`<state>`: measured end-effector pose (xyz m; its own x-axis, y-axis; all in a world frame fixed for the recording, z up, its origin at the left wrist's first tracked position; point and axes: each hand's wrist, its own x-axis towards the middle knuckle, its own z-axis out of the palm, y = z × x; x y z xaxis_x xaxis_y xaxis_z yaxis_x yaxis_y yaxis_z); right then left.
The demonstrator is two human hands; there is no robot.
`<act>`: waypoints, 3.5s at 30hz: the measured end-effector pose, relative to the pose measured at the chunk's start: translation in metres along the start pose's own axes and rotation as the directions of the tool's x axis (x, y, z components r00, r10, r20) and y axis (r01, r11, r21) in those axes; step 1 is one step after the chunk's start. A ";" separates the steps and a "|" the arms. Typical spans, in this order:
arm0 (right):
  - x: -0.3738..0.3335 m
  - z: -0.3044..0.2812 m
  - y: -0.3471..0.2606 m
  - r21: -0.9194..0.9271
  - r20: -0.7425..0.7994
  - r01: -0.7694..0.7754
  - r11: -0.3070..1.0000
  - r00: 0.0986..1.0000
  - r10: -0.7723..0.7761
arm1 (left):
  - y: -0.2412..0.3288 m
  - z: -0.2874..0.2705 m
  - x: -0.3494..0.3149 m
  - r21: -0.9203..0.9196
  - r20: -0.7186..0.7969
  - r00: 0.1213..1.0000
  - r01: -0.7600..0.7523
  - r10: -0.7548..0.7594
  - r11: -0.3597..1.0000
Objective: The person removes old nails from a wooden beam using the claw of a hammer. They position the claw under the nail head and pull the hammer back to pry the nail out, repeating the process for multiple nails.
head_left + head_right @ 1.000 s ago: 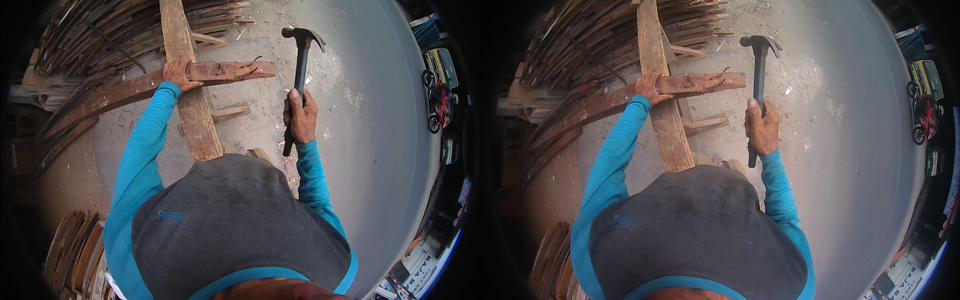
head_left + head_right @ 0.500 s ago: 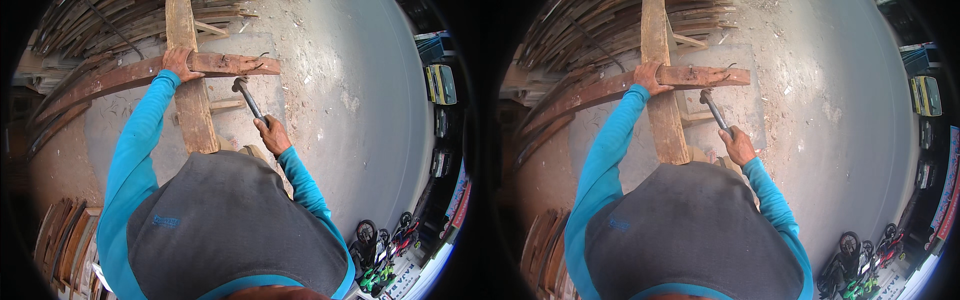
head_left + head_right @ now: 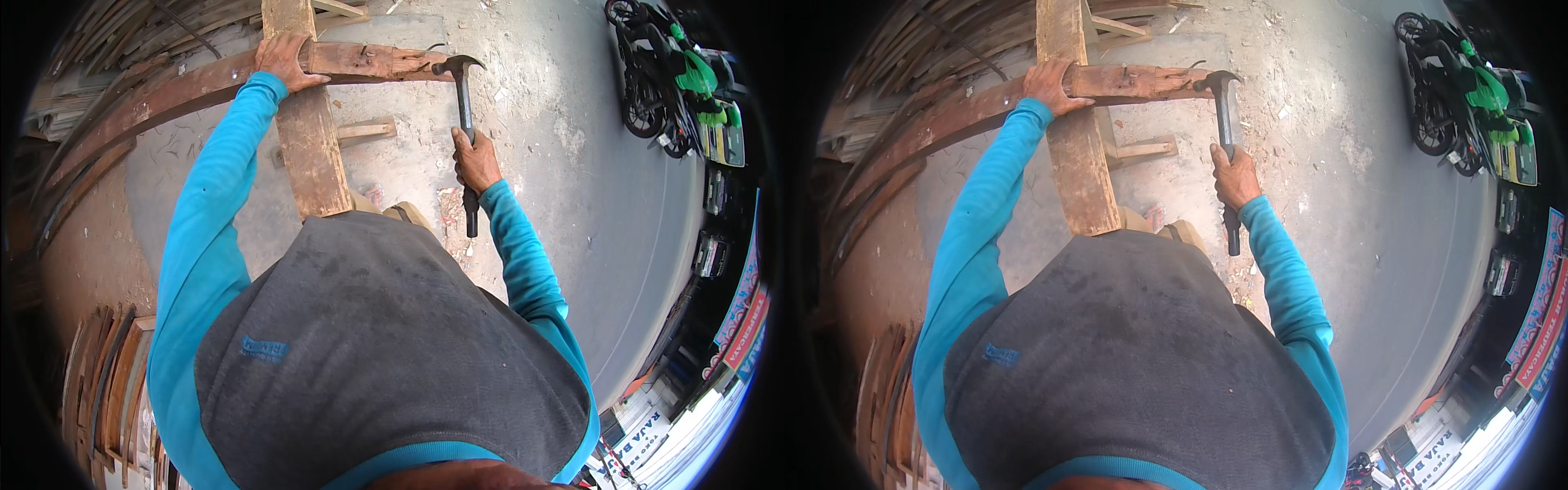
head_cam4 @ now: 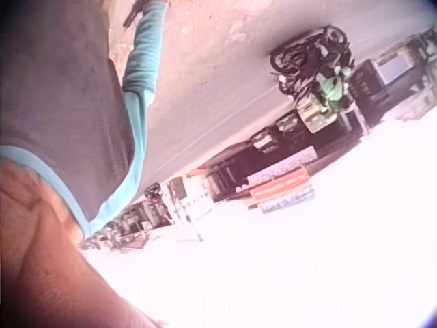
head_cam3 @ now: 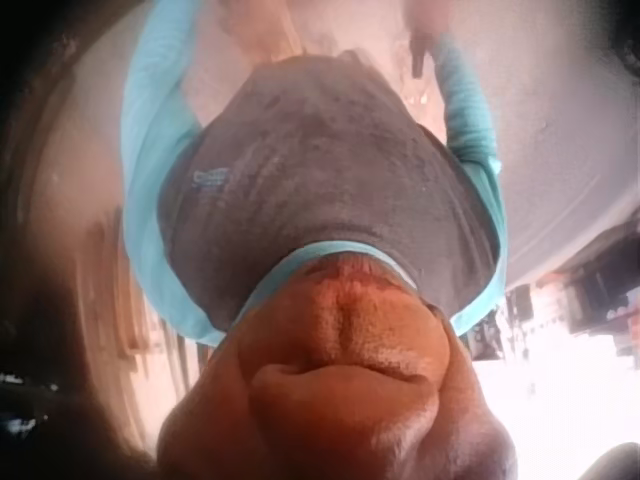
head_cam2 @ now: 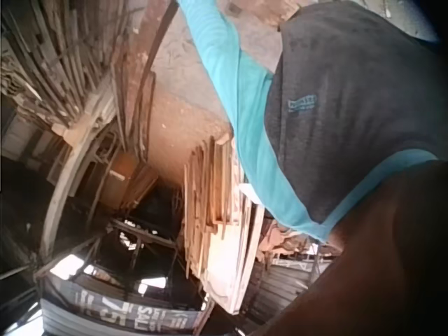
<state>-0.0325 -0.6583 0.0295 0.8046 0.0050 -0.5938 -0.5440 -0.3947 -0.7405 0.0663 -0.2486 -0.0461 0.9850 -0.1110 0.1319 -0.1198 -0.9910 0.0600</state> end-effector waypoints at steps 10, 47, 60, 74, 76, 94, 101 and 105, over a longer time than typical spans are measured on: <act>-0.086 -0.063 -0.176 0.012 -0.599 0.903 0.429 0.350 -0.720 | -0.008 0.003 0.004 0.024 0.038 0.999 -0.014 0.013 1.000; -0.050 -0.027 -0.094 0.307 -0.702 0.794 0.525 0.561 -0.439 | -0.003 -0.021 -0.004 -0.017 0.031 0.999 0.029 -0.029 0.999; 0.054 0.094 0.061 -0.146 -0.282 0.311 0.939 0.897 -0.341 | 0.005 -0.035 0.004 -0.185 0.186 0.982 0.058 -0.023 0.981; 0.061 0.032 0.056 0.050 -0.006 0.225 0.973 0.974 -0.225 | 0.005 -0.033 0.007 -0.220 0.180 0.983 0.084 -0.045 0.972; 0.074 0.011 0.071 -0.093 -0.045 0.361 0.928 0.930 -0.366 | 0.011 -0.033 0.006 -0.202 0.239 0.968 0.126 -0.076 0.971; 0.132 -0.095 -0.026 -0.042 0.400 0.246 0.968 0.892 -0.209 | 0.013 -0.025 0.005 -0.105 0.099 0.990 0.111 -0.100 0.988; 0.131 -0.104 -0.029 0.205 0.356 0.139 0.969 0.912 -0.206 | 0.018 -0.039 0.007 -0.115 0.133 0.986 0.120 -0.104 0.986; 0.149 -0.118 -0.061 0.348 0.164 0.157 0.924 0.961 -0.225 | 0.012 -0.027 -0.001 -0.095 0.085 0.991 0.108 -0.100 0.990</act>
<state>0.1489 -0.7422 0.0234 0.8560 0.2442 -0.4556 -0.4595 -0.0441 -0.8871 0.0608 -0.2581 -0.0183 0.9990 -0.0170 0.0405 -0.0236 -0.9855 0.1680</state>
